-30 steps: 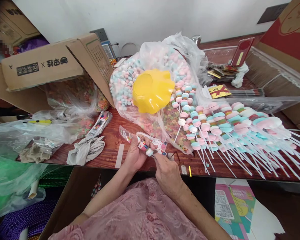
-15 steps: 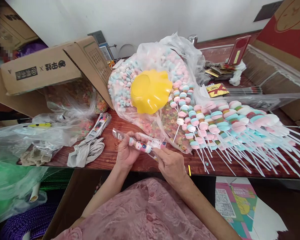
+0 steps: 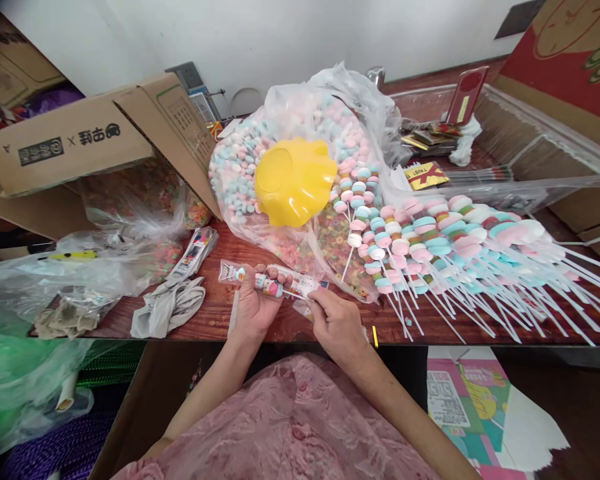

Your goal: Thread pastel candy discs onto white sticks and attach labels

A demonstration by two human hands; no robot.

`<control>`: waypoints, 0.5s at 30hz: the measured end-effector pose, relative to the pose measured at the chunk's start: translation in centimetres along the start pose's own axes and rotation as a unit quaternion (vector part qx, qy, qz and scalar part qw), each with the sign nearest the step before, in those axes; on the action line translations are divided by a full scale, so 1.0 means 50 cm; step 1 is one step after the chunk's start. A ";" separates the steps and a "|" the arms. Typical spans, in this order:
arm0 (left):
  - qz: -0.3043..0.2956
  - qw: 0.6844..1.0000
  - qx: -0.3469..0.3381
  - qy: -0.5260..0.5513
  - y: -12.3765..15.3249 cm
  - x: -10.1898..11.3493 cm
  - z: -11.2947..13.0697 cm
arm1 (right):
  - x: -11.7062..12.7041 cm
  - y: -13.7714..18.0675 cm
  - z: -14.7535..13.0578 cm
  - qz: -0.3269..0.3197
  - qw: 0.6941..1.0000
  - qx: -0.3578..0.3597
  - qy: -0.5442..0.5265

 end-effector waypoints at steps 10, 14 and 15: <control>-0.052 0.991 0.060 -0.103 0.009 0.010 -0.048 | 0.022 0.025 -0.002 -0.017 0.984 0.100 0.148; -0.016 0.992 0.070 -0.105 0.009 0.027 -0.050 | 0.043 0.015 -0.025 0.002 0.951 0.182 0.251; -0.013 0.992 0.064 -0.106 0.008 0.029 -0.050 | 0.044 0.013 -0.031 0.001 0.946 0.194 0.261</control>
Point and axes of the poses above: each hand's wrist, its own y-axis away from the middle knuckle, its own x-axis out of the back of the hand, z = x × y, the point moved 4 cm from there along -y, towards the middle knuckle, and after that the axes turned 13 degrees about -y, right-handed, at the moved point
